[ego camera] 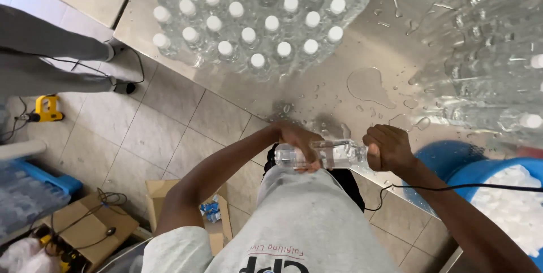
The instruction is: Manually placing and screwing plastic caps onto filled water bottles on a production line table.
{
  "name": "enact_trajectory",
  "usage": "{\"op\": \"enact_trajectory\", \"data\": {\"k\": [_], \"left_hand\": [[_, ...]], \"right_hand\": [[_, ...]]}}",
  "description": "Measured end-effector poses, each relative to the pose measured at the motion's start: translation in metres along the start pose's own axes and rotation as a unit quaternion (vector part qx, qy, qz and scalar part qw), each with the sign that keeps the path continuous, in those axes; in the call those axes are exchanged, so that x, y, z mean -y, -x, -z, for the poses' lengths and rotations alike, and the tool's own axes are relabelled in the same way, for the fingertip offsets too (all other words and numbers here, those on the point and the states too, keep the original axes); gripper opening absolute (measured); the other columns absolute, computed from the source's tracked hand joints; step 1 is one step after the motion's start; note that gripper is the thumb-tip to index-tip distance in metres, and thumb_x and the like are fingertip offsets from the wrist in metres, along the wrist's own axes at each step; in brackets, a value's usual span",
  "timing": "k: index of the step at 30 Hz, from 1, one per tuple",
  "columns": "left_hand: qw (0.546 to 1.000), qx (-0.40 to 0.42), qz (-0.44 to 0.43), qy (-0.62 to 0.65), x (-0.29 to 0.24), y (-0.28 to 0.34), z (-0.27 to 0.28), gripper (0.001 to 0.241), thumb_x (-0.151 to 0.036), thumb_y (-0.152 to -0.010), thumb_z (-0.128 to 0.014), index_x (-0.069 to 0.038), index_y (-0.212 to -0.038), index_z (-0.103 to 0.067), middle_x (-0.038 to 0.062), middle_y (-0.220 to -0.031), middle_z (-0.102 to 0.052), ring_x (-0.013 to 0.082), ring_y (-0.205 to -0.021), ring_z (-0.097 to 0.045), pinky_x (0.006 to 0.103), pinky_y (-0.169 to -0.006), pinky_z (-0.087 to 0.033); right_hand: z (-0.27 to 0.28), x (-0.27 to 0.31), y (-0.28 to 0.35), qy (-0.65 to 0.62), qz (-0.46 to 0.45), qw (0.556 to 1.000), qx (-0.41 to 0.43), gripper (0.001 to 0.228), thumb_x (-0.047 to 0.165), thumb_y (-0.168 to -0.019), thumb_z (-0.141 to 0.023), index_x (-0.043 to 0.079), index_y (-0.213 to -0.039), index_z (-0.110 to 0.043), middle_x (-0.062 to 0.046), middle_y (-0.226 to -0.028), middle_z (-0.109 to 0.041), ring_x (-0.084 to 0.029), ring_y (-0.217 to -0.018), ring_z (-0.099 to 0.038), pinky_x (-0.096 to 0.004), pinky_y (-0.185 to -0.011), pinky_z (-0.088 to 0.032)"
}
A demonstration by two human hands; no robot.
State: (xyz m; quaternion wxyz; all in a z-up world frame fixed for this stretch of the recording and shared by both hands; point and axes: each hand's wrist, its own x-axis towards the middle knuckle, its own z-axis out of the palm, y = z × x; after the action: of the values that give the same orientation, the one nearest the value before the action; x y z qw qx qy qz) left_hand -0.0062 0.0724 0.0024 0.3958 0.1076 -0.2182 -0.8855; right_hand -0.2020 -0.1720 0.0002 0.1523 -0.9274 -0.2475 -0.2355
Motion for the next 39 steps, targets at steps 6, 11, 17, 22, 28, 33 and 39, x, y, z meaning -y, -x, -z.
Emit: {"op": "enact_trajectory", "data": {"k": [6, 11, 17, 22, 28, 33, 39], "left_hand": [[0.602, -0.49, 0.06, -0.628, 0.061, -0.011, 0.016, 0.09, -0.053, -0.086, -0.081, -0.01, -0.158, -0.049, 0.019, -0.095, -0.076, 0.0388, -0.085, -0.08, 0.0595, -0.075, -0.066], [0.18, -0.543, -0.001, -0.82, 0.097, 0.023, 0.055, 0.107, -0.042, -0.066, -0.103, -0.015, -0.157, -0.052, 0.009, -0.119, -0.065, 0.0264, -0.105, -0.065, 0.0455, -0.096, -0.056], [0.182, -0.831, -0.313, -0.423, 0.151, 0.113, 0.1, 0.101, -0.067, -0.08, -0.093, -0.009, -0.154, -0.055, 0.014, -0.147, -0.057, 0.0339, -0.136, -0.048, 0.0574, -0.12, -0.039], [0.234, -0.855, -0.421, -0.194, 0.11, 0.168, 0.124, 0.106, -0.033, -0.083, -0.094, -0.008, -0.16, -0.026, 0.02, -0.155, -0.038, 0.0376, -0.141, -0.047, 0.0504, -0.119, -0.048], [0.281, -0.796, -0.475, -0.251, 0.088, 0.177, 0.161, 0.096, -0.055, -0.115, -0.069, -0.018, -0.173, -0.002, 0.022, -0.179, -0.001, 0.0404, -0.163, -0.023, 0.0569, -0.128, -0.036], [0.225, -0.787, -0.495, -0.293, 0.082, 0.182, 0.143, 0.098, -0.08, -0.116, -0.045, -0.021, -0.178, 0.003, 0.012, -0.186, 0.009, 0.0341, -0.177, 0.004, 0.0681, -0.144, -0.009], [0.129, -0.799, -0.484, -0.332, 0.085, 0.144, 0.087, 0.086, -0.07, -0.12, -0.047, -0.022, -0.177, -0.005, 0.011, -0.186, -0.005, 0.0389, -0.176, -0.019, 0.0646, -0.148, -0.019]], "right_hand": [[-0.113, -0.05, 0.084, -0.097, -0.287, 0.904, 0.301, 0.032, 0.021, -0.111, -0.05, 0.008, -0.082, -0.047, -0.009, -0.049, -0.047, -0.03, -0.043, -0.059, -0.035, -0.04, -0.03], [-0.031, -0.013, -0.071, -0.495, -0.658, 0.441, 0.358, 0.086, 0.091, -0.106, -0.027, 0.014, -0.077, -0.05, 0.006, -0.066, -0.031, -0.013, -0.049, -0.038, -0.031, -0.045, -0.029], [0.038, -0.042, -0.072, -0.39, -0.651, 0.62, 0.2, 0.047, 0.027, -0.123, -0.036, 0.0, -0.095, -0.062, -0.005, -0.069, -0.041, -0.021, -0.056, -0.052, -0.038, -0.054, -0.042], [0.079, -0.045, -0.084, -0.291, -0.665, 0.652, 0.222, 0.044, 0.037, -0.117, -0.057, 0.004, -0.088, -0.063, -0.008, -0.063, -0.048, -0.02, -0.057, -0.045, -0.036, -0.057, -0.038], [0.083, -0.109, -0.032, -0.073, -0.575, 0.805, 0.124, 0.048, 0.042, -0.119, -0.057, 0.01, -0.084, -0.061, -0.004, -0.063, -0.054, -0.019, -0.056, -0.053, -0.035, -0.058, -0.041], [0.117, -0.23, 0.012, 0.252, -0.453, 0.855, 0.001, 0.018, 0.014, -0.116, -0.066, 0.0, -0.127, -0.067, -0.02, -0.122, -0.063, -0.037, -0.092, -0.068, -0.049, -0.062, -0.058], [0.117, -0.378, 0.01, 0.152, -0.623, 0.767, 0.028, 0.057, 0.045, -0.122, -0.06, 0.0, -0.155, -0.047, -0.032, -0.14, -0.068, -0.055, -0.124, -0.065, -0.068, -0.094, -0.052]]}}
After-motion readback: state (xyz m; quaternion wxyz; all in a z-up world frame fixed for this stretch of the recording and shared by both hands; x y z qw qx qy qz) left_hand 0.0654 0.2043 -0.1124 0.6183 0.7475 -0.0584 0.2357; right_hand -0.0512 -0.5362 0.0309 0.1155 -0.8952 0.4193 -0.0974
